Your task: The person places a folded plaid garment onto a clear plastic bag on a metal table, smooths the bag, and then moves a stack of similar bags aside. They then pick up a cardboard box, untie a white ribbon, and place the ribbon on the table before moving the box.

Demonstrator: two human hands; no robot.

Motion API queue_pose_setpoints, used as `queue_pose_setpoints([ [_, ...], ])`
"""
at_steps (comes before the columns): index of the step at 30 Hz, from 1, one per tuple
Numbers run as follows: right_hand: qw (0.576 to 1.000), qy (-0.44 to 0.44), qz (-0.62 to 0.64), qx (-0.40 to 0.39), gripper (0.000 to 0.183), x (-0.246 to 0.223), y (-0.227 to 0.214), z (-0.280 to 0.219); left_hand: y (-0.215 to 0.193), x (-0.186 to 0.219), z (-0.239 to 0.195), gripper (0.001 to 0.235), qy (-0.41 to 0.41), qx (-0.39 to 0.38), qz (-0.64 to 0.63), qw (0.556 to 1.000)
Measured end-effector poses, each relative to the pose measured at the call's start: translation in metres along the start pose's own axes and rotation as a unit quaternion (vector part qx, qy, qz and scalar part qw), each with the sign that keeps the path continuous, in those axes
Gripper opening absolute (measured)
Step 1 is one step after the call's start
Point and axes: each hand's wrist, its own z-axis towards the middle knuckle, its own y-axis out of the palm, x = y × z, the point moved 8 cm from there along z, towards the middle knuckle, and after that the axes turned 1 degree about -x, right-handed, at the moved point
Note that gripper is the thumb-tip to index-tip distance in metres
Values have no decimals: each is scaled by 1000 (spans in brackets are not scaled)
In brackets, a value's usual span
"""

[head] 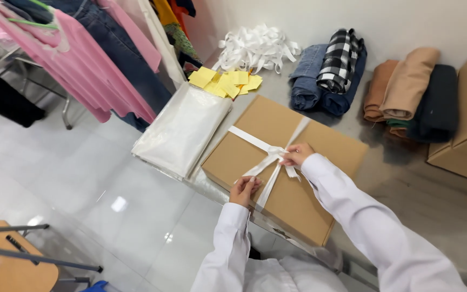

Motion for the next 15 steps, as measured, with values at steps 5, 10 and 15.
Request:
queue_pose_setpoints([
  [5,999,-37,21,29,30,12,-6,34,9,20,18,16,-68,-58,33,995],
  [10,982,-111,-14,150,33,-32,-93,-38,18,44,60,18,-71,-65,29,995],
  [15,907,-68,-275,313,39,-3,-172,-96,29,76,102,18,74,-33,77,994],
])
